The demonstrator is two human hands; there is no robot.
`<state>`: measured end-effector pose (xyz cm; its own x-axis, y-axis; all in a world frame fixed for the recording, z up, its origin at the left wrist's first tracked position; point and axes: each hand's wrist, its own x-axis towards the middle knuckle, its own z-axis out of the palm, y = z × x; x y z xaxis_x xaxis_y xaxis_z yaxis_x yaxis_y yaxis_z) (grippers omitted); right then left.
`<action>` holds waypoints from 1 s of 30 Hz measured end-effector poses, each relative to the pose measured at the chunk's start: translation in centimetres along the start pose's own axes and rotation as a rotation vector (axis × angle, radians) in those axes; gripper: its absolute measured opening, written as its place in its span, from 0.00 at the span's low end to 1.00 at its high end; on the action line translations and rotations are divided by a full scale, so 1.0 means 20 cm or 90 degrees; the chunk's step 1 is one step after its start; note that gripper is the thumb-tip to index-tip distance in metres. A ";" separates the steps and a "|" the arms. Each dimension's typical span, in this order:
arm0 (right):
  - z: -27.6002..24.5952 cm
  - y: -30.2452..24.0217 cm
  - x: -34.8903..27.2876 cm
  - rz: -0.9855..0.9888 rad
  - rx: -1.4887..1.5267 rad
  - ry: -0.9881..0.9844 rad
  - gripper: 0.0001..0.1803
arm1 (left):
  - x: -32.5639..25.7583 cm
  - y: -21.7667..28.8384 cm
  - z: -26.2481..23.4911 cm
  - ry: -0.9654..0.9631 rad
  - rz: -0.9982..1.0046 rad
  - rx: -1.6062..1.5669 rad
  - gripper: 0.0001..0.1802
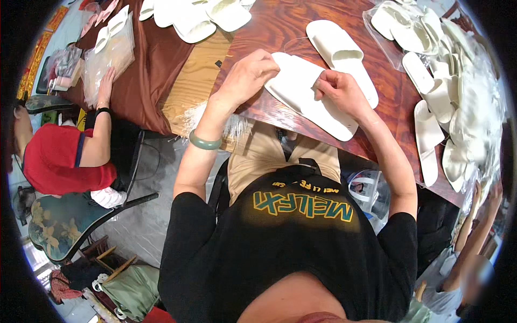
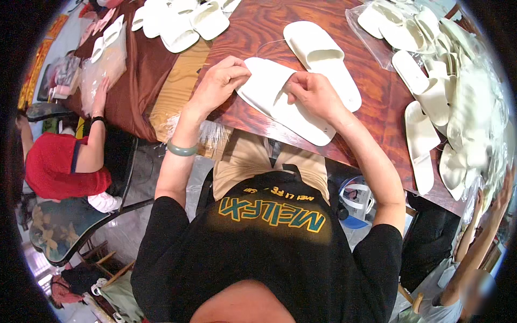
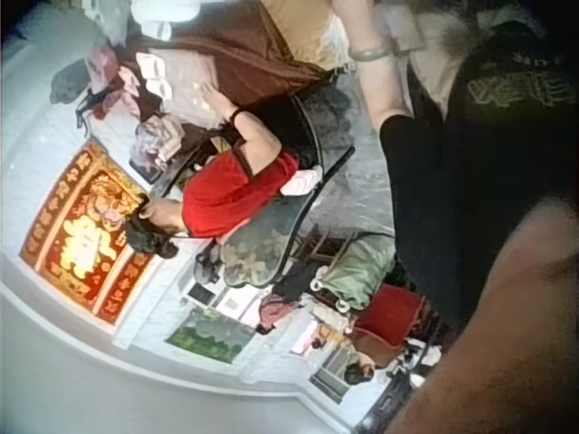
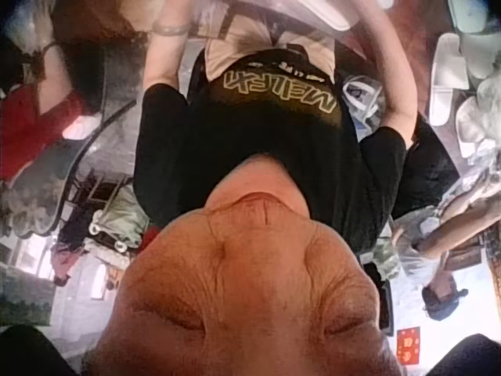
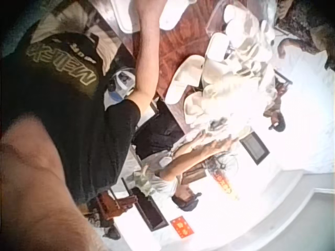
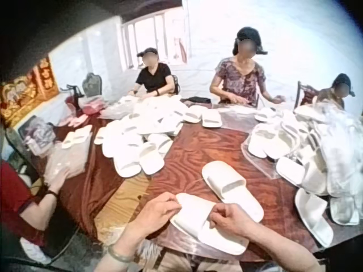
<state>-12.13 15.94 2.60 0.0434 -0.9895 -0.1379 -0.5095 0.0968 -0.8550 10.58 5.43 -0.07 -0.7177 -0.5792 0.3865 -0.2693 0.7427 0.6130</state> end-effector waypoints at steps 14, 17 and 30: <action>-0.31 0.01 -0.43 -0.186 -0.489 0.040 0.06 | 0.18 -0.04 -0.21 -0.006 -0.336 -0.199 0.11; -0.23 0.02 -0.43 -0.154 -0.371 0.069 0.06 | 0.35 -0.07 -0.11 0.030 -0.277 -0.256 0.14; -0.46 0.07 -0.30 -0.300 -0.537 0.224 0.09 | 0.52 -0.04 0.20 -0.053 -0.226 -0.287 0.15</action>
<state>-20.98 20.92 6.91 0.2105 -0.8961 0.3907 -0.9496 -0.2824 -0.1362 0.79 0.10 0.63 -0.6866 -0.7246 0.0590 -0.2161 0.2809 0.9351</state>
